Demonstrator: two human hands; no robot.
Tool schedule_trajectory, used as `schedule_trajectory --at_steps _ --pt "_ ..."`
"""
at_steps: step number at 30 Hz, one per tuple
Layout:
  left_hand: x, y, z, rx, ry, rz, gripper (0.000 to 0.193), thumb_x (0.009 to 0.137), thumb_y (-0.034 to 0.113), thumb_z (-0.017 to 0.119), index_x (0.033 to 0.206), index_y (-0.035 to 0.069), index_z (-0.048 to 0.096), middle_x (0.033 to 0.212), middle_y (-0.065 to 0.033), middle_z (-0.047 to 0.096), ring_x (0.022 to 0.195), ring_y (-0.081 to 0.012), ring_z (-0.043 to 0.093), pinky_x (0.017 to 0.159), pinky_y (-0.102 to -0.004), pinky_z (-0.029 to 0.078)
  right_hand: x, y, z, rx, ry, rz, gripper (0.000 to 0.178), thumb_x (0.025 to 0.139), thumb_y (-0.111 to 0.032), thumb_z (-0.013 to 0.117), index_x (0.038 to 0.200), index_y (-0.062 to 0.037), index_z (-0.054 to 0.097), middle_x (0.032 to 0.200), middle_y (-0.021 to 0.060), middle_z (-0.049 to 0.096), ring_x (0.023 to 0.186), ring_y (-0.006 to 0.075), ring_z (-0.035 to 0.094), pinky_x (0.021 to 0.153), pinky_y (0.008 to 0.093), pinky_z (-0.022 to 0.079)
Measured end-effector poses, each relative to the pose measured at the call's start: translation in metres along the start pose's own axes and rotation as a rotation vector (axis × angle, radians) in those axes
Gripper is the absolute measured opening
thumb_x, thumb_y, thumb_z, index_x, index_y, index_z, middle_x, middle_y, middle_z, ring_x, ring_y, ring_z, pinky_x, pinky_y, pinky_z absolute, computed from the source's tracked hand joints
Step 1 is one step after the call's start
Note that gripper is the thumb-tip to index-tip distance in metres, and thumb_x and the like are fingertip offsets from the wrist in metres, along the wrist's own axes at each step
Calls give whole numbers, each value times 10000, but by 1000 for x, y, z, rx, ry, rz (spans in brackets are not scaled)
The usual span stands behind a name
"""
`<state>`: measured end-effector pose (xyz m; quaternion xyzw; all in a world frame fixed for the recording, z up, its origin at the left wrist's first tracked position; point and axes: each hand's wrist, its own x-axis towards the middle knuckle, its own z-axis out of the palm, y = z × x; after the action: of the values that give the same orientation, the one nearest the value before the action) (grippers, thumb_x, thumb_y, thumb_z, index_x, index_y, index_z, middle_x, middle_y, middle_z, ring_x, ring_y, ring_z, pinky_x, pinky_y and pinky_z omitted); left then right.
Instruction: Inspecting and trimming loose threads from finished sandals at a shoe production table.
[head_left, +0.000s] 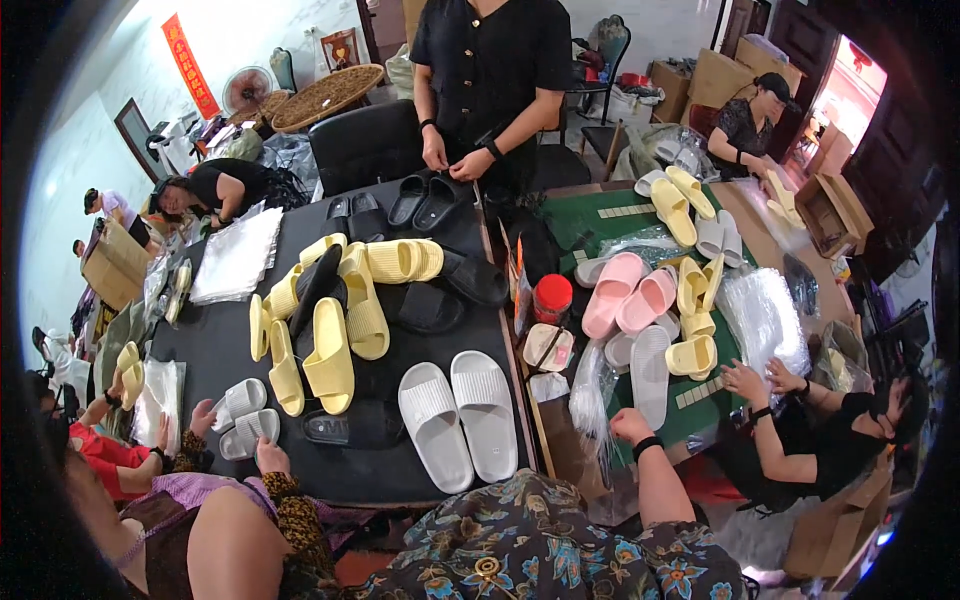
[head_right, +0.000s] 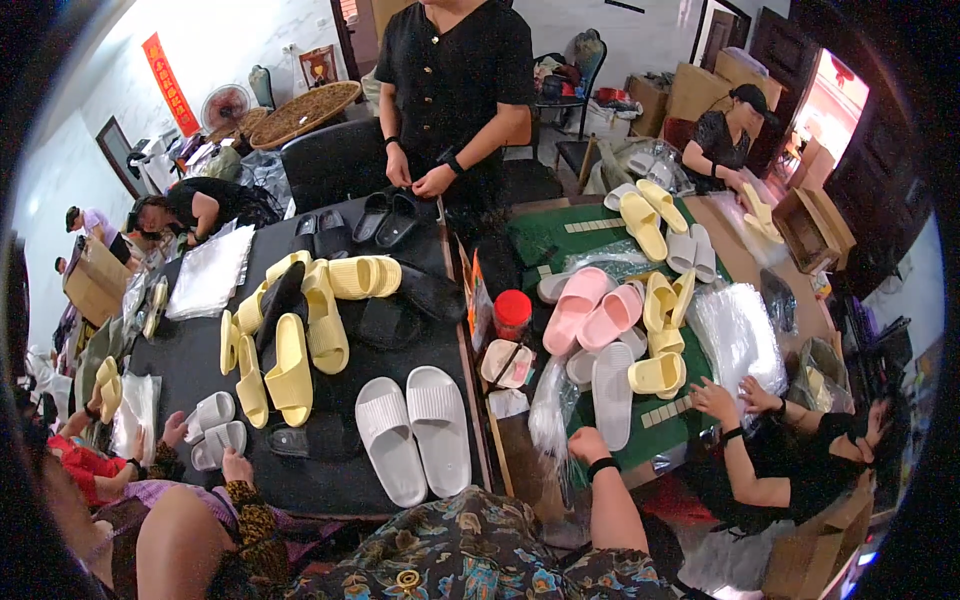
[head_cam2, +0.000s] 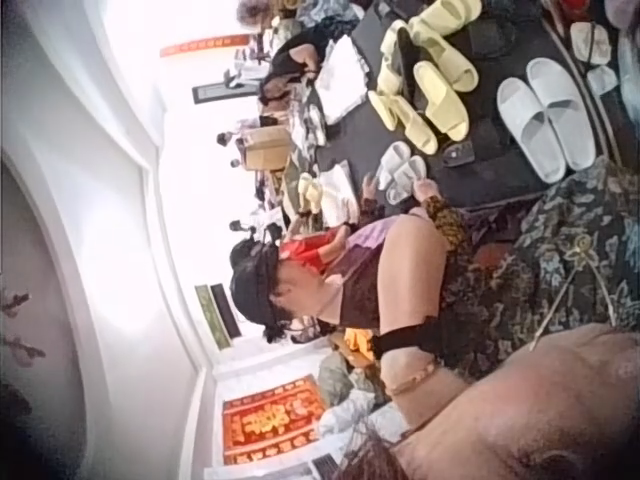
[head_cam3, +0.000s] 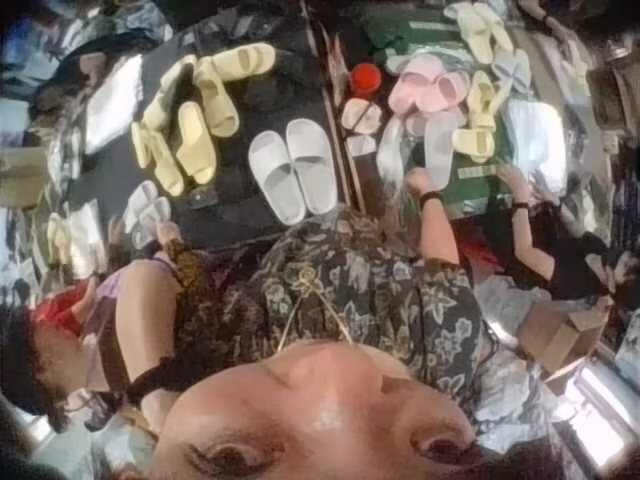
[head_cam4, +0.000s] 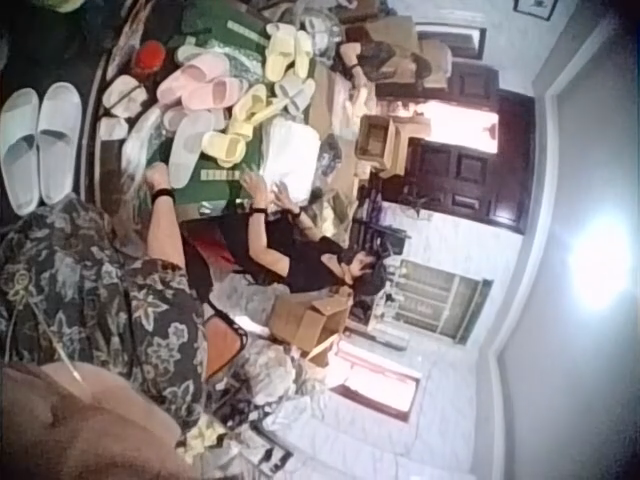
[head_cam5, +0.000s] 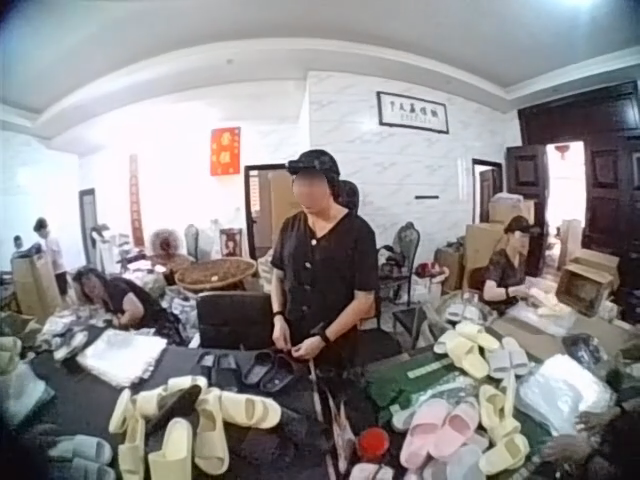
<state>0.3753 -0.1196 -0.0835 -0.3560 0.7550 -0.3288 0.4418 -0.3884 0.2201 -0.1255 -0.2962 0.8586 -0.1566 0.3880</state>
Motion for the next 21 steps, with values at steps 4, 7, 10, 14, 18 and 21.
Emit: schedule_trajectory --at_steps 4,7,10,14,18,21 --pt "-7 -10 -52 -204 137 237 74 856 161 487 880 104 528 676 -27 579 655 -160 594 560 -285 466 -26 -29 -21 415 -183 23 196 645 -1 568 814 10 666 600 34 573 472 88 486 432 229 351" --pt "-40 -27 -109 -405 246 467 92 855 165 510 892 94 554 704 -37 596 658 -164 599 572 -291 470 -53 -64 -43 404 -406 70 165 690 -19 589 830 18 667 597 25 568 472 81 475 435 226 344" --pt "-85 -41 -152 -623 333 686 110 855 169 533 905 84 580 732 -46 612 661 -169 605 584 -297 475 -57 -73 -48 344 -609 13 144 732 -48 606 834 35 665 615 29 588 485 82 495 454 216 372" --pt "-177 -55 -220 -950 391 931 135 854 175 563 921 70 615 770 -60 634 665 -174 612 601 -306 480 -77 -109 -63 450 -802 -86 138 751 -36 603 845 40 671 685 54 637 540 83 546 516 201 433" --pt "-82 -107 -463 -1285 512 1284 160 854 180 594 938 57 651 808 -73 657 669 -180 619 617 -314 486 -120 -141 -92 625 -857 -217 134 743 -25 609 836 51 670 690 70 637 534 83 536 510 202 420" --pt "-91 -73 -512 -1796 497 1073 293 810 136 647 1099 94 629 758 -93 626 600 -193 594 542 -306 470 -131 -148 -97 667 -969 -395 139 744 -19 601 836 58 669 700 77 632 549 82 533 518 207 412"
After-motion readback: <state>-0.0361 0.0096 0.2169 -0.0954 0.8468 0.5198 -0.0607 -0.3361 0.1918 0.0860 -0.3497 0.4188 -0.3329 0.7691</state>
